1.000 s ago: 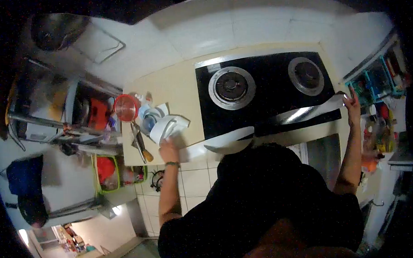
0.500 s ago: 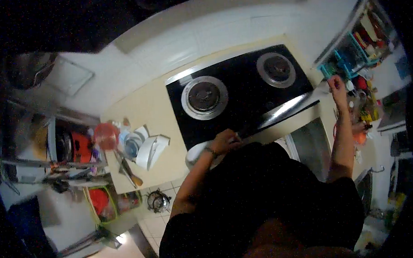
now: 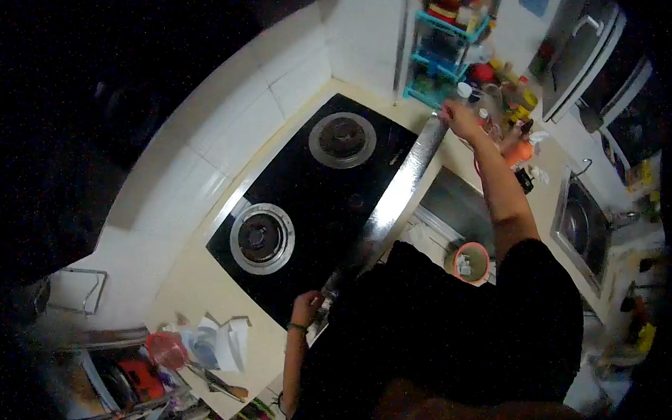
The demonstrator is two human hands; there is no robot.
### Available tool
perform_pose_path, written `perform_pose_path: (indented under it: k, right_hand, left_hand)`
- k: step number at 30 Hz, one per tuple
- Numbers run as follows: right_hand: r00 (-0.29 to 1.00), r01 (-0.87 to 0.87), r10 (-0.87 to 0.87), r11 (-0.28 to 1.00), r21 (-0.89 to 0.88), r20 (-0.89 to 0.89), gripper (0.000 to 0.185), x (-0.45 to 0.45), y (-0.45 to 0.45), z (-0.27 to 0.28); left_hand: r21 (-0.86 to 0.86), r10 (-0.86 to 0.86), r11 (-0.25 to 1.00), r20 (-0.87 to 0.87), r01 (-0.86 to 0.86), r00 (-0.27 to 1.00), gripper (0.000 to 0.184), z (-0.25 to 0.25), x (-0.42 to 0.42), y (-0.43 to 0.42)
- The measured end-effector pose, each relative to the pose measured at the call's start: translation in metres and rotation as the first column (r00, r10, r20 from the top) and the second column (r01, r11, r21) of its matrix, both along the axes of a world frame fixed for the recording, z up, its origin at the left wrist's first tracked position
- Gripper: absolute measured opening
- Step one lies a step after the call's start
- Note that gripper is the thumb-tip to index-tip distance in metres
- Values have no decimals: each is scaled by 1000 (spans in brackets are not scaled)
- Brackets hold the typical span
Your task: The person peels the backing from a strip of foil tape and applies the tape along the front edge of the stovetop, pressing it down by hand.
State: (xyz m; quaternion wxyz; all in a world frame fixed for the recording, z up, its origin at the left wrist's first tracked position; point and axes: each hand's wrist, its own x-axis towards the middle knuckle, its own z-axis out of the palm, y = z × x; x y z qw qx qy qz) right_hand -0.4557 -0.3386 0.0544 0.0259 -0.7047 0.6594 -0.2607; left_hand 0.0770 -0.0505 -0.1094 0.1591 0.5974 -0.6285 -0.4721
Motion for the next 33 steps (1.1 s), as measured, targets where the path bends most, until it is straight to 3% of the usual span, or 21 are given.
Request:
perform_pose_path:
  k: [2,3,5,7,9,10,11,13,14,16,17,18,19,22,24,25,26,28,31,32,33]
  right_hand:
    - [995,-24,22,1000,20,94,10,-23,-13,-31]
    - [981,-55,48,998,36,187,11,-31,-17,-43]
    - [955,-22,9,999,39,297,11,-29,-11,-53]
    - [916,12,-30,999,48,400,11,-39,-13,-75]
    - [914,13,-53,995,100,402,10,-62,-29,-119]
    - [872,-13,-42,994,110,487,8,-35,-2,-80]
    - [869,-10,-45,994,108,492,8,-45,-8,-98]
    - [766,-163,126,987,2,631,7,-61,-20,-135]
    - [864,-40,-17,994,103,504,8,-60,-17,-138]
    - [884,10,-97,982,189,458,8,-62,-14,-145]
    - [901,58,-169,960,273,400,9,-63,-12,-151]
    - [918,42,-124,975,218,376,8,-65,-9,-156]
    - [914,40,-125,974,221,386,8,-66,-9,-161]
    - [835,12,-157,963,269,527,5,-71,-13,-175]
    - [927,107,-164,977,182,336,12,-74,-16,-182]
    - [924,107,-167,976,188,344,12,-78,-19,-185]
    - [936,86,-145,978,190,322,15,-81,-23,-188]
    - [945,69,-128,978,199,301,18,-87,-28,-195]
    - [966,101,-144,975,196,215,19,-87,-32,-198]
    - [978,82,-121,972,219,168,20,-85,-33,-196]
    - [988,64,-97,968,244,124,21,-83,-33,-194]
  left_hand:
    - [-211,13,977,-92,-32,996,10,23,6,-3]
    - [-211,5,977,-89,-24,996,10,31,9,-4]
    - [-149,79,986,-9,-79,997,13,40,15,-9]
    - [-142,153,974,-177,-179,972,30,24,25,-7]
    - [237,354,919,-136,-316,925,37,53,21,-8]
    - [93,298,954,-154,-286,942,38,50,20,-7]
    - [90,294,955,-149,-283,944,38,49,18,-5]
    - [97,275,960,-153,-263,949,38,46,14,-3]
    - [97,285,958,-288,-268,914,39,38,13,0]
    - [138,397,917,-196,-375,897,38,27,11,7]
    - [11,355,934,-142,-357,924,38,51,-5,8]
    - [64,269,963,-110,-263,957,33,50,-4,8]
    - [74,258,964,-50,-254,965,29,27,5,13]
    - [149,222,963,24,-223,975,28,27,-2,17]
    - [268,443,872,-79,-409,893,32,31,-9,14]
    - [308,515,830,-103,-465,851,35,27,-8,13]
    - [325,372,883,-41,-339,927,23,4,14,14]
    - [356,212,912,20,-205,977,33,-19,36,19]
    - [390,372,873,-149,-292,916,34,-37,35,26]
    - [309,528,820,-83,-482,845,21,-46,24,29]
    - [262,600,780,-53,-569,798,27,-48,22,30]
